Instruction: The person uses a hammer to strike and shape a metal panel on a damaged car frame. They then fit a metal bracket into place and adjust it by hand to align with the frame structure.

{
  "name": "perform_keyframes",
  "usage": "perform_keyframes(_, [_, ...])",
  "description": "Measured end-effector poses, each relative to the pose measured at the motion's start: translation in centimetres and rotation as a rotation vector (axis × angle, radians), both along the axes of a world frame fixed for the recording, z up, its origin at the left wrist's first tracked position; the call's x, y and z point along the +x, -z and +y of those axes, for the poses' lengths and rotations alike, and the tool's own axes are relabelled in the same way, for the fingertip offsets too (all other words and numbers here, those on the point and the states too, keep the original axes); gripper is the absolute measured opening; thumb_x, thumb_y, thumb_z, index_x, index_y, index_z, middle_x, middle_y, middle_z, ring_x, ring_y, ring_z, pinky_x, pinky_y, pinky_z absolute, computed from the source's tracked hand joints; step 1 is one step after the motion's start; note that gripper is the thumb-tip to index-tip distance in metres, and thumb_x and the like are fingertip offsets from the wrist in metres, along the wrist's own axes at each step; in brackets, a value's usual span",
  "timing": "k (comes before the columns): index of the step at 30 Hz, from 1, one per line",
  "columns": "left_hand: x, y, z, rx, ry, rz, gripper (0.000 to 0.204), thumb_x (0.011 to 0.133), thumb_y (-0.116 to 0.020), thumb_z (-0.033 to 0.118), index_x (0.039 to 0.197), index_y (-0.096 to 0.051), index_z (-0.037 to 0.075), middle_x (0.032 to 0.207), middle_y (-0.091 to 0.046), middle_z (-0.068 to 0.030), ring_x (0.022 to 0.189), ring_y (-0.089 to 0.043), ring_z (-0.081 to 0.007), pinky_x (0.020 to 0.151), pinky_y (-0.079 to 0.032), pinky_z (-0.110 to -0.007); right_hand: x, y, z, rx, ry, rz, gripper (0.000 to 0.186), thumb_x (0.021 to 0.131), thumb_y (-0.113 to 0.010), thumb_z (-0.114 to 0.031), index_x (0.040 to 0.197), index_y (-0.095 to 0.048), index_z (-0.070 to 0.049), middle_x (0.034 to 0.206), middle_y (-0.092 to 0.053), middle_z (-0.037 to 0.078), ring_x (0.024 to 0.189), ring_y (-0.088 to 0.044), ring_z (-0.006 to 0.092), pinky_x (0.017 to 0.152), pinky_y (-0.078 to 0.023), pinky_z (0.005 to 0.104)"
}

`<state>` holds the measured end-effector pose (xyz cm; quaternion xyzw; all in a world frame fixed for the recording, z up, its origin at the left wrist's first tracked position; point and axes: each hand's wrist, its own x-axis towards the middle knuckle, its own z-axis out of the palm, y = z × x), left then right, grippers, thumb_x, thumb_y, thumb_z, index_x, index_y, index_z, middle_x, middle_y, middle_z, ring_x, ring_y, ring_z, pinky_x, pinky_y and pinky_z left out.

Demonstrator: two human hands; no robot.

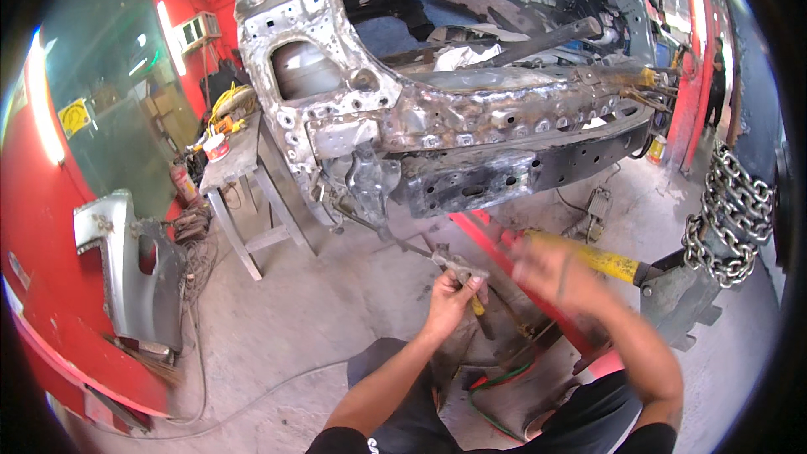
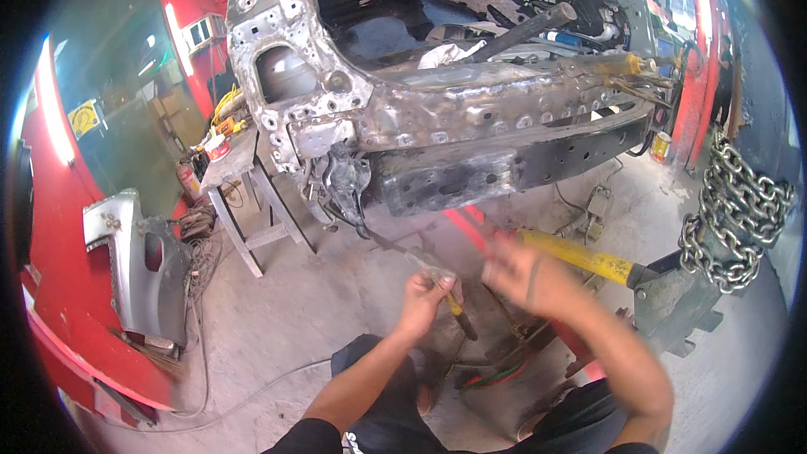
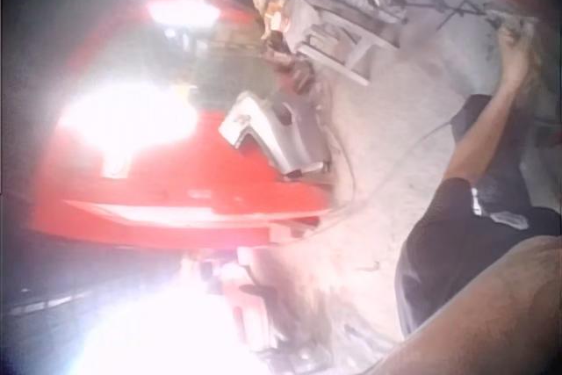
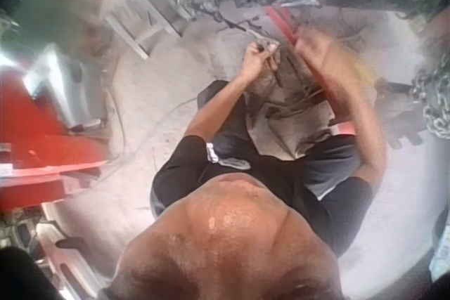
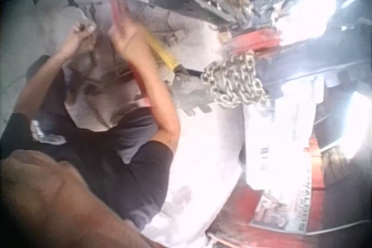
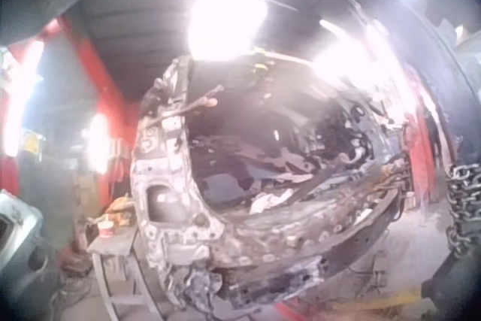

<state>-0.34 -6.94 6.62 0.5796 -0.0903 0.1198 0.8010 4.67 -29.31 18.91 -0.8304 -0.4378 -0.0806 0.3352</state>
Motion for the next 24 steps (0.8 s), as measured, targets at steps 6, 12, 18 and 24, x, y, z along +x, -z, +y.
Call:
perform_keyframes(6, [-0.7, -4.4, -2.0, -0.246, -0.036, -0.049, 0.017, 0.1, -0.065, 0.021, 0.108, -0.062, 0.006, 0.081, -0.065, -0.006, 0.07, -0.063, -0.0185, 0.067, -0.053, -0.035, -5.5, 10.4, 2.7, 0.2, -0.113, 0.568, 0.05, 0.09, -0.072, -0.02, 0.131, -0.056, 0.003, 0.101, -0.068, 0.021, 0.091, -0.065, 0.0359, 0.085, -0.051, 0.0415])
perform_keyframes(12, [-0.4, -5.9, -0.7, -0.092, -0.079, -0.026, 0.031, 0.103, -0.062, 0.025, 0.125, -0.059, 0.003, 0.109, -0.066, -0.0063, 0.103, -0.062, -0.0137, 0.091, -0.052, -0.033, -6.1, 8.3, 4.8, 0.376, 0.069, 0.316, 0.048, 0.087, -0.071, -0.01, 0.13, -0.055, 0.004, 0.106, -0.067, 0.021, 0.097, -0.066, 0.0265, 0.089, -0.05, 0.0367])
perform_keyframes(18, [-0.2, -5.2, 2.3, 0.448, 0.265, -0.046, 0.049, 0.104, -0.06, 0.03, 0.142, -0.051, 0.001, 0.136, -0.058, -0.0091, 0.127, -0.053, -0.0191, 0.108, -0.043, -0.036, -2.4, -1.6, 3.5, 0.557, 0.13, 0.277, 0.045, 0.093, -0.066, -0.014, 0.133, -0.054, 0.002, 0.102, -0.066, 0.013, 0.09, -0.065, 0.0196, 0.081, -0.051, 0.0331])
perform_keyframes(24, [1.5, 8.9, 8.2, 1.396, 0.305, 0.071, 0.051, 0.097, -0.064, 0.036, 0.139, -0.055, 0.007, 0.122, -0.067, -0.0192, 0.11, -0.066, -0.0287, 0.095, -0.051, -0.039, 2.2, -13.5, 6.4, 0.515, 0.047, 0.311, 0.048, 0.098, -0.058, -0.017, 0.142, -0.047, -0.001, 0.065, -0.052, 0.0, 0.049, -0.049, 0.0106, 0.045, -0.039, 0.0282])
